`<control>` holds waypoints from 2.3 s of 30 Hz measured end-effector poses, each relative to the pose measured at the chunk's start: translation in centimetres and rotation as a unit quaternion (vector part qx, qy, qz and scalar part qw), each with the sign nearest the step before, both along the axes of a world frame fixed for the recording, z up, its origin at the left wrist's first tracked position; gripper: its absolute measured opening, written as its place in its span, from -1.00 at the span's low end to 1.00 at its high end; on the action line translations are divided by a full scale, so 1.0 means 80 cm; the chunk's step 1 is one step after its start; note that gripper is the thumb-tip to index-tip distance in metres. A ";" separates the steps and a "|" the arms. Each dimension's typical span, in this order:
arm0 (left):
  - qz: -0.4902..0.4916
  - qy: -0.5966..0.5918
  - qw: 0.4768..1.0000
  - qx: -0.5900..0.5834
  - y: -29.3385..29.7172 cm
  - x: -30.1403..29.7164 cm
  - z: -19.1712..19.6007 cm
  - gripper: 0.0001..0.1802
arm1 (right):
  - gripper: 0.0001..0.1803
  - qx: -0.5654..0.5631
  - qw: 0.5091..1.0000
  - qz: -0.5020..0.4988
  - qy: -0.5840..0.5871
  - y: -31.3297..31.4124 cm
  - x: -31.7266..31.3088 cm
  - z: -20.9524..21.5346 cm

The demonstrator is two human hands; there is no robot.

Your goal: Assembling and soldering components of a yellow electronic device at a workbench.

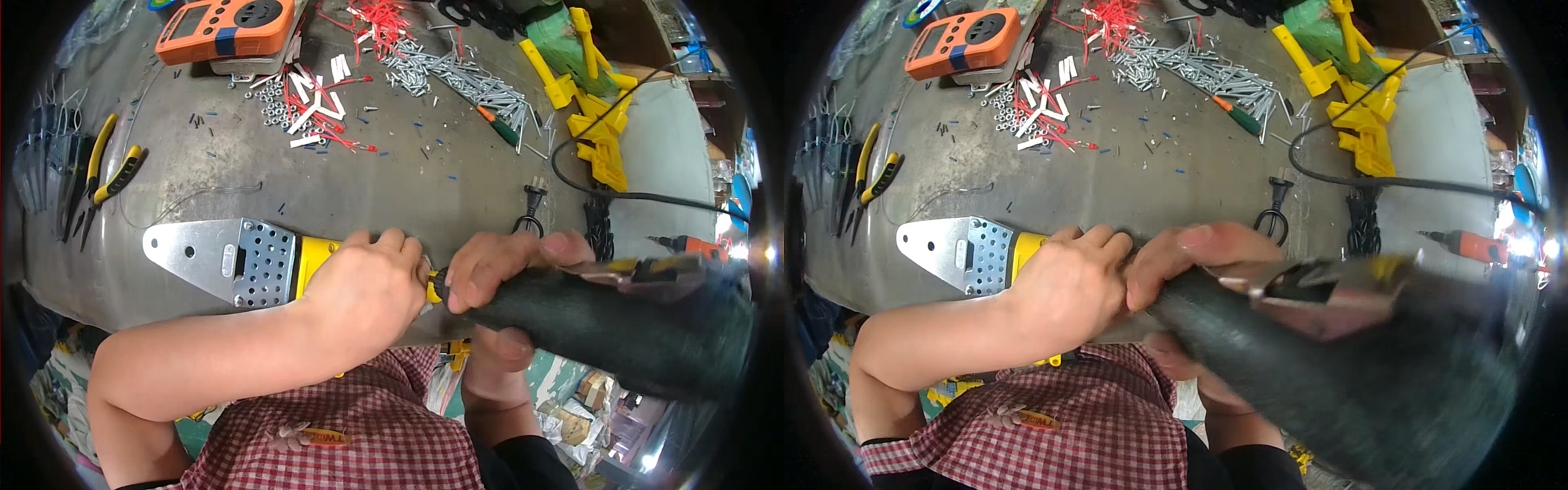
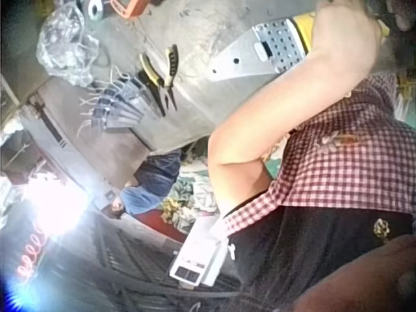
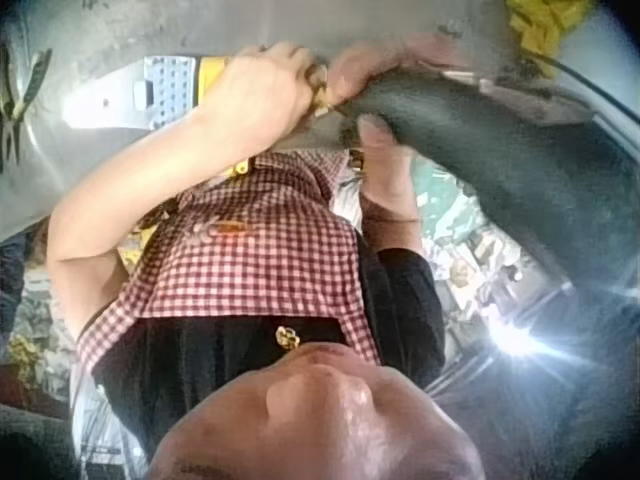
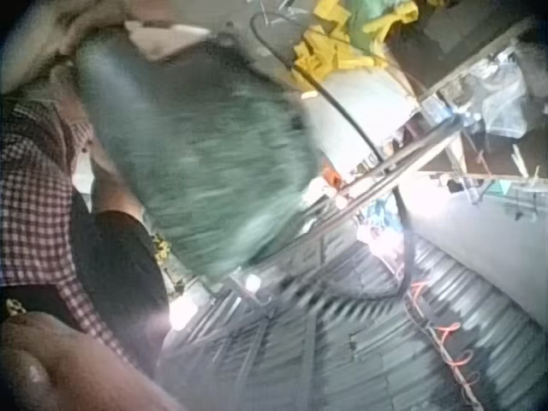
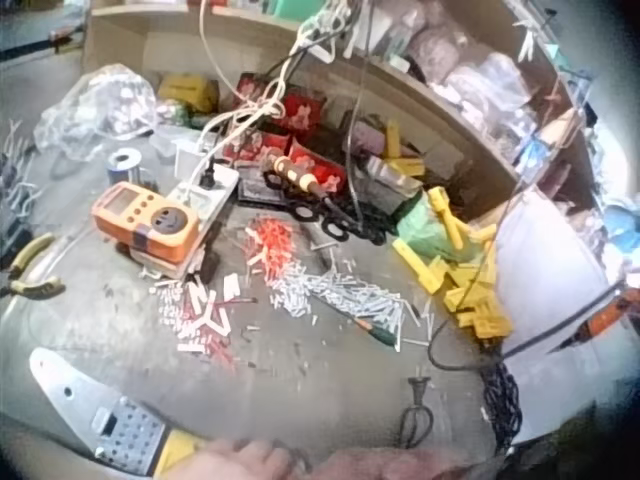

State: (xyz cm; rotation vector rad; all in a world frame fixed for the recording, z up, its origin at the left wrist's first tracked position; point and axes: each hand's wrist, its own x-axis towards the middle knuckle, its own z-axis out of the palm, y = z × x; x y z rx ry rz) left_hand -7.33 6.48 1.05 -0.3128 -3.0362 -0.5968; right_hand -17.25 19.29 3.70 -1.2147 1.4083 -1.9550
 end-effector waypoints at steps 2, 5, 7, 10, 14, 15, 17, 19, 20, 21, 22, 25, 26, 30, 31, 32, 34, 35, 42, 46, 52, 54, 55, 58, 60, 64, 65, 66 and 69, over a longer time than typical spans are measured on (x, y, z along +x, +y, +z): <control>0.005 0.012 1.000 -0.015 0.003 0.000 -0.001 -0.78 | -0.17 0.006 0.998 -0.051 0.028 0.007 0.013 0.002; 0.021 0.019 1.000 0.004 0.002 -0.001 -0.005 -0.78 | -0.07 0.016 0.968 -0.243 0.051 0.001 0.033 0.010; 0.008 -0.019 1.000 0.001 0.004 0.000 -0.004 -0.58 | 0.00 -0.039 0.977 -0.207 0.023 0.018 0.037 0.022; 0.013 -0.015 1.000 -0.005 0.005 0.003 -0.003 -0.56 | -0.09 -0.061 0.987 -0.146 -0.011 0.025 0.039 0.017; 0.007 0.002 0.999 -0.031 0.005 0.001 -0.010 -0.56 | -0.46 0.075 0.993 -0.086 -0.027 0.028 0.028 0.001; 0.006 0.005 0.999 -0.033 0.006 0.000 -0.012 -0.57 | -0.35 0.069 0.991 -0.113 0.004 0.025 0.032 0.000; 0.009 0.003 0.999 -0.035 0.005 0.000 -0.010 -0.57 | 0.02 0.057 0.983 -0.163 0.064 0.018 0.038 0.001; -0.002 -0.023 0.999 -0.026 0.003 -0.002 -0.005 -0.59 | -0.04 0.009 0.992 -0.130 0.002 0.016 0.035 0.022; -0.004 -0.024 0.999 -0.023 0.002 -0.001 -0.005 -0.59 | -0.09 -0.040 0.993 -0.099 -0.058 0.016 0.034 0.031; -0.002 -0.021 1.000 -0.012 0.001 0.000 -0.006 -0.59 | -0.08 -0.019 0.990 -0.123 -0.063 0.014 0.039 0.031; 0.002 -0.019 1.000 -0.003 0.001 0.001 -0.007 -0.59 | -0.08 -0.017 0.990 -0.123 -0.063 0.013 0.040 0.027; -0.005 -0.014 1.000 -0.015 0.002 0.001 -0.005 -0.58 | -0.09 0.001 0.991 -0.113 -0.074 0.017 0.034 0.010; -0.004 -0.015 1.000 -0.013 0.001 0.001 -0.005 -0.58 | -0.08 0.001 0.997 -0.078 -0.008 0.018 0.024 0.008; -0.008 -0.023 0.999 -0.022 -0.001 0.000 -0.004 -0.60 | -0.08 0.033 0.994 -0.101 0.002 0.011 0.034 0.008; -0.010 -0.026 0.999 -0.030 0.000 0.001 -0.002 -0.62 | -0.08 0.034 0.994 -0.101 0.003 0.010 0.039 0.007; -0.011 -0.025 0.999 -0.030 0.001 0.002 -0.003 -0.62 | -0.09 0.036 0.992 -0.121 0.019 0.008 0.043 0.007; 0.003 -0.019 0.999 -0.031 0.004 0.002 -0.006 -0.64 | -0.09 0.037 0.989 -0.140 0.037 0.010 0.047 0.004; 0.004 -0.018 0.999 -0.032 0.005 0.002 -0.006 -0.64 | -0.09 0.013 0.990 -0.123 0.072 0.014 0.046 -0.003; 0.032 0.025 0.999 -0.003 0.010 -0.006 -0.014 -0.73 | 0.01 0.067 0.953 -0.263 0.133 0.005 0.050 0.013; 0.108 0.070 0.992 0.000 0.014 -0.039 -0.015 -0.75 | -0.02 -0.070 0.983 -0.119 0.118 0.016 0.069 0.036; 0.114 0.077 0.990 -0.019 0.014 -0.034 -0.014 -0.71 | -0.17 -0.035 0.993 -0.066 0.086 0.010 0.093 0.023; 0.106 0.044 0.993 -0.025 0.003 -0.025 -0.009 -0.66 | -0.24 -0.003 0.996 -0.053 0.075 0.006 0.098 0.017; 0.080 0.035 0.996 0.008 -0.013 -0.016 -0.007 -0.54 | -0.24 -0.004 0.996 -0.048 0.076 0.005 0.092 0.011; 0.047 -0.100 0.990 0.084 -0.062 0.027 0.021 -0.11 | -0.32 -0.059 0.997 0.049 0.022 0.007 0.076 0.004; 0.044 -0.074 0.992 0.088 -0.064 0.043 0.013 -0.11 | -0.32 -0.066 0.988 0.125 0.068 0.000 0.070 0.002; 0.046 -0.082 0.992 0.088 -0.065 0.047 0.014 -0.11 | -0.33 -0.065 0.984 0.161 0.046 -0.004 0.070 0.001; 0.052 -0.062 0.992 0.093 -0.063 0.048 0.011 -0.11 | -0.25 -0.045 0.989 0.106 0.098 -0.003 0.075 0.000; 0.057 -0.043 0.993 0.098 -0.061 0.048 0.010 -0.11 | -0.15 -0.026 0.987 0.049 0.150 0.001 0.079 0.000; 0.061 -0.027 0.994 0.085 -0.060 0.052 0.008 -0.10 | -0.09 0.006 0.984 -0.023 0.177 0.014 0.094 -0.005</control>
